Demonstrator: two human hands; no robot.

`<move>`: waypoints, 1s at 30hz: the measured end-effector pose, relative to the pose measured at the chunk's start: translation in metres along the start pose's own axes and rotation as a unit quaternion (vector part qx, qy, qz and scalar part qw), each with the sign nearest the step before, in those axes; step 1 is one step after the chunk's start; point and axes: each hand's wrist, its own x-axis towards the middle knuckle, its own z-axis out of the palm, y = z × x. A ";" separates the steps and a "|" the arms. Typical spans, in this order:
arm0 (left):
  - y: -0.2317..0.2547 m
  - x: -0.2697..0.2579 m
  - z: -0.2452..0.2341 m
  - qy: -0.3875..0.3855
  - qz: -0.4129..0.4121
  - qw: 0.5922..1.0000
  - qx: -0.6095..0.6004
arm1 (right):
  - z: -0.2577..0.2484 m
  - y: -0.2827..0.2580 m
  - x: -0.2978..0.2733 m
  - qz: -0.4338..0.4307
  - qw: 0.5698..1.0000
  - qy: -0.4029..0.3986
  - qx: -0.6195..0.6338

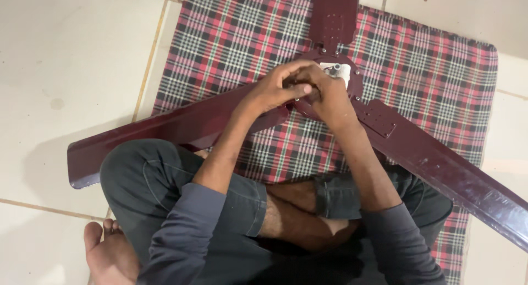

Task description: The person sits on a mat and assembles a ceiling fan by attaching its blades to the central motor housing. Using a screwdriver, they secure each blade with screws, tightening them one by one until all blades are attached.

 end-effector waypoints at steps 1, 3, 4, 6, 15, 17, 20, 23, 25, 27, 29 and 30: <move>0.002 0.001 0.001 0.002 -0.006 1.000 0.005 | 0.001 0.000 0.002 0.010 1.000 0.003 -0.013; 0.002 0.000 0.004 0.034 -0.032 0.998 0.050 | 0.007 0.001 0.002 0.035 0.999 0.007 -0.034; 0.002 0.001 0.007 0.049 -0.045 0.995 0.071 | 0.010 0.001 0.002 0.034 0.999 0.017 -0.038; 0.000 0.001 0.011 0.059 -0.025 0.996 0.060 | 0.014 0.003 0.001 0.031 0.998 0.037 -0.048; -0.012 0.002 0.010 0.044 0.015 0.995 0.084 | 0.033 -0.003 -0.011 0.029 0.991 0.121 -0.041; -0.011 0.003 0.007 0.032 0.006 0.996 0.084 | 0.037 -0.005 -0.011 0.023 0.989 0.136 -0.044; -0.009 0.003 0.002 0.015 -0.006 0.996 0.086 | 0.043 -0.006 -0.011 0.031 0.986 0.152 -0.059; -0.006 0.004 -0.002 -0.002 -0.012 0.998 0.060 | 0.048 -0.009 -0.011 0.056 0.982 0.162 -0.078; -0.004 0.002 -0.002 -0.003 -0.024 1.000 0.019 | 0.048 -0.012 -0.012 0.052 0.981 0.164 -0.090; -0.001 0.003 -0.005 -0.010 -0.022 1.000 -0.014 | 0.045 -0.015 -0.011 0.026 0.981 0.164 -0.099; 0.001 0.002 -0.006 -0.013 -0.013 1.000 0.016 | 0.036 -0.013 -0.011 0.024 0.991 0.112 -0.068; 0.002 0.002 -0.009 -0.010 -0.005 0.998 0.064 | 0.033 -0.011 -0.011 0.024 0.995 0.084 -0.051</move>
